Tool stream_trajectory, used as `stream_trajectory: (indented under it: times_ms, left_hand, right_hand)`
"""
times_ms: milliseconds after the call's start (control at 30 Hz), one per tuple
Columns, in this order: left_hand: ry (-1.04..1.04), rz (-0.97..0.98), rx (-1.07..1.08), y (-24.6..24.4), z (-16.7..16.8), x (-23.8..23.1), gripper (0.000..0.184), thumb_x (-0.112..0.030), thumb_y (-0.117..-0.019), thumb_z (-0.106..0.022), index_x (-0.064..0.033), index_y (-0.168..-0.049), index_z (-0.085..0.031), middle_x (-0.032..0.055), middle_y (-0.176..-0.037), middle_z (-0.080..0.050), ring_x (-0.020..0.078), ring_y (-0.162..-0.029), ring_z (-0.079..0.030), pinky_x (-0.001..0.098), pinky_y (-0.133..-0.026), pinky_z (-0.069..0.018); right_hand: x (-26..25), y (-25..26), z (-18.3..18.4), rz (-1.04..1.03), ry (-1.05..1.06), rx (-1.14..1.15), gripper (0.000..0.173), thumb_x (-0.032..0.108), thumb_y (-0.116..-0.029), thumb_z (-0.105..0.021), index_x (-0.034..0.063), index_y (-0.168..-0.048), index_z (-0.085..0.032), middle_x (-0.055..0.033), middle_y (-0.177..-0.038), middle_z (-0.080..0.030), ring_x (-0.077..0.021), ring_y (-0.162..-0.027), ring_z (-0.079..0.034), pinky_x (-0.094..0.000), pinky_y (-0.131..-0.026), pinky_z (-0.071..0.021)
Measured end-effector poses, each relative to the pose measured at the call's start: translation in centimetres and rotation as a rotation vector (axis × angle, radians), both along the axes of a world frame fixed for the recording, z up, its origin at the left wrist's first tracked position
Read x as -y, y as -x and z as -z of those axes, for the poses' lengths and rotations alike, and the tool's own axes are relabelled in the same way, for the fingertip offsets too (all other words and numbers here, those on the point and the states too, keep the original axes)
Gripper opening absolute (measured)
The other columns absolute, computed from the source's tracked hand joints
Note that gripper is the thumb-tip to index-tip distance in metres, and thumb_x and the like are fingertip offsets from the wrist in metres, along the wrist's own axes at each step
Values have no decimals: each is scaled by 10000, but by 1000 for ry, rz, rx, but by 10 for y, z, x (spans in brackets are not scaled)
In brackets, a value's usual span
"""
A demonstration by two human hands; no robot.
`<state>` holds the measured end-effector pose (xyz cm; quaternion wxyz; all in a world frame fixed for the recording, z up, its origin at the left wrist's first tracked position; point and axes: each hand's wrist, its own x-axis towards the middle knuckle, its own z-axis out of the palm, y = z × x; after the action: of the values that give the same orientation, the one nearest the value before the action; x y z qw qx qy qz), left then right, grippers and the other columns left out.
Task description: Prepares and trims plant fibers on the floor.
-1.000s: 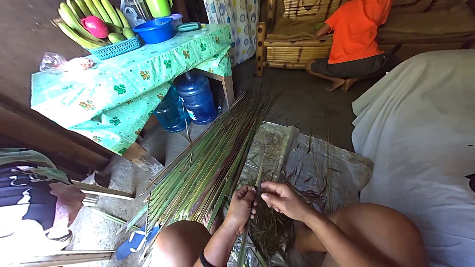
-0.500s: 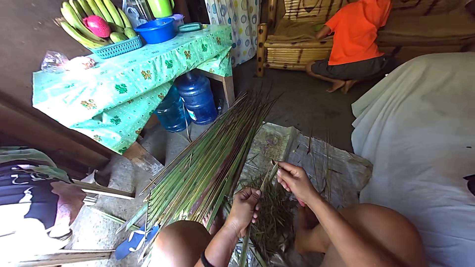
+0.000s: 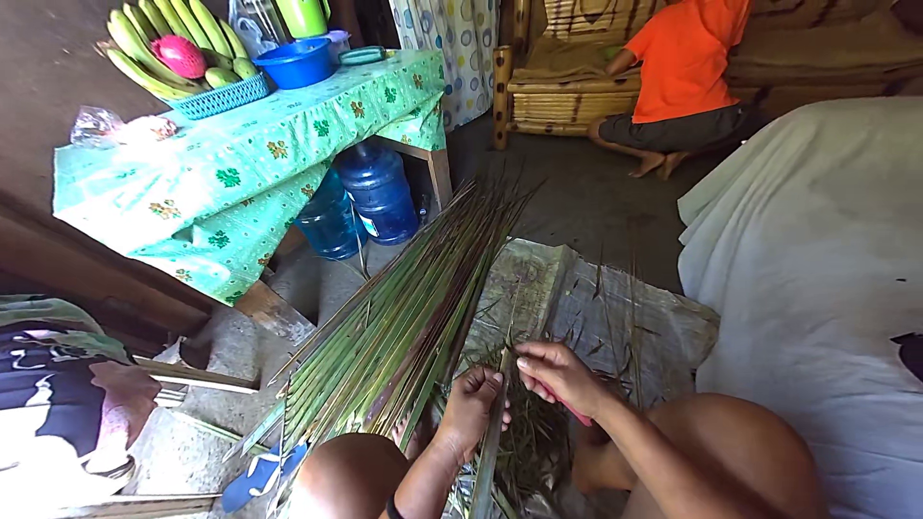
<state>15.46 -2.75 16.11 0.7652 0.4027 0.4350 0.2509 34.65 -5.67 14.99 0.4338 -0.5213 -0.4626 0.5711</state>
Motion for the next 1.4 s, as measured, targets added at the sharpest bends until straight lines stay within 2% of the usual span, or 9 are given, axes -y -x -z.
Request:
stream_trajectory:
  times_ms: [100, 233, 433, 600, 733, 867, 1067, 1167, 1400]
  left_hand:
    - [29, -35, -25, -1, 1, -1, 190, -105, -1103, -431, -23, -1002, -569, 9, -683, -555, 57, -502, -532, 177, -474, -478]
    - [32, -30, -15, -1, 5, -1, 202, -124, -1108, -424, -49, -973, -554, -11, -636, -505, 41, -455, -461, 160, -434, -414]
    - [27, 10, -7, -2, 2, 3, 199, -117, -1100, -447, -48, -955, -565, -23, -614, -490, 29, -441, -435, 154, -418, -391]
    - [56, 9, 19, -3, 3, 4, 213, -127, -1107, -429, -45, -962, -561, -21, -615, -492, 28, -437, -439, 156, -417, -403]
    - [42, 72, 42, 0, 2, 5, 212, -117, -1103, -428, -54, -952, -563, -35, -595, -475, 21, -430, -430, 151, -413, -392]
    - [33, 64, 27, 0, 1, 9, 203, -104, -1098, -436, -52, -951, -565, -34, -592, -479, 21, -431, -436, 150, -414, -397]
    - [18, -32, -36, -3, 3, -1, 213, -140, -1111, -427, -45, -965, -550, -20, -597, -484, 40, -432, -442, 165, -416, -402]
    - [21, -55, -34, -4, 2, -3, 211, -134, -1113, -415, -37, -996, -561, -15, -621, -507, 33, -431, -442, 162, -413, -402]
    - [25, -5, -6, -5, 5, -3, 212, -131, -1113, -409, -52, -964, -538, -24, -602, -468, 36, -430, -423, 163, -413, -386]
  right_hand:
    - [7, 8, 4, -90, -147, 196, 267, 143, -998, -554, -26, -1166, -675, 36, -771, -624, 22, -593, -518, -154, -554, -436]
    - [3, 5, 19, -15, -353, 272, 267, 137, -991, -571, -50, -1123, -709, -13, -857, -700, 52, -670, -565, -125, -634, -482]
    - [-9, -7, 22, 141, -309, 271, 330, 119, -994, -553, -84, -1229, -664, -6, -824, -673, 23, -624, -548, -157, -584, -473]
    - [-17, -19, 18, 168, -212, 192, 319, 96, -1000, -528, -60, -1251, -646, 74, -723, -611, 35, -534, -507, -125, -485, -419]
    - [-22, -19, 18, 269, -256, 281, 334, 113, -1008, -537, -73, -1266, -641, 29, -774, -635, 20, -590, -532, -148, -547, -453]
    - [-27, -38, 13, 438, -225, 267, 323, 109, -1036, -516, -58, -1288, -630, 29, -726, -607, -5, -536, -523, -159, -490, -445]
    - [7, -3, -4, 24, -68, 191, 419, 156, -998, -520, -23, -1375, -561, 30, -738, -622, -32, -538, -529, -203, -495, -449]
    - [16, 15, -3, -139, -80, 263, 392, 187, -993, -564, -39, -1313, -587, 14, -769, -620, -26, -590, -528, -205, -553, -450]
    - [5, 5, 21, -7, -311, 336, 380, 183, -989, -595, -73, -1266, -642, -29, -832, -692, 8, -659, -576, -163, -641, -496]
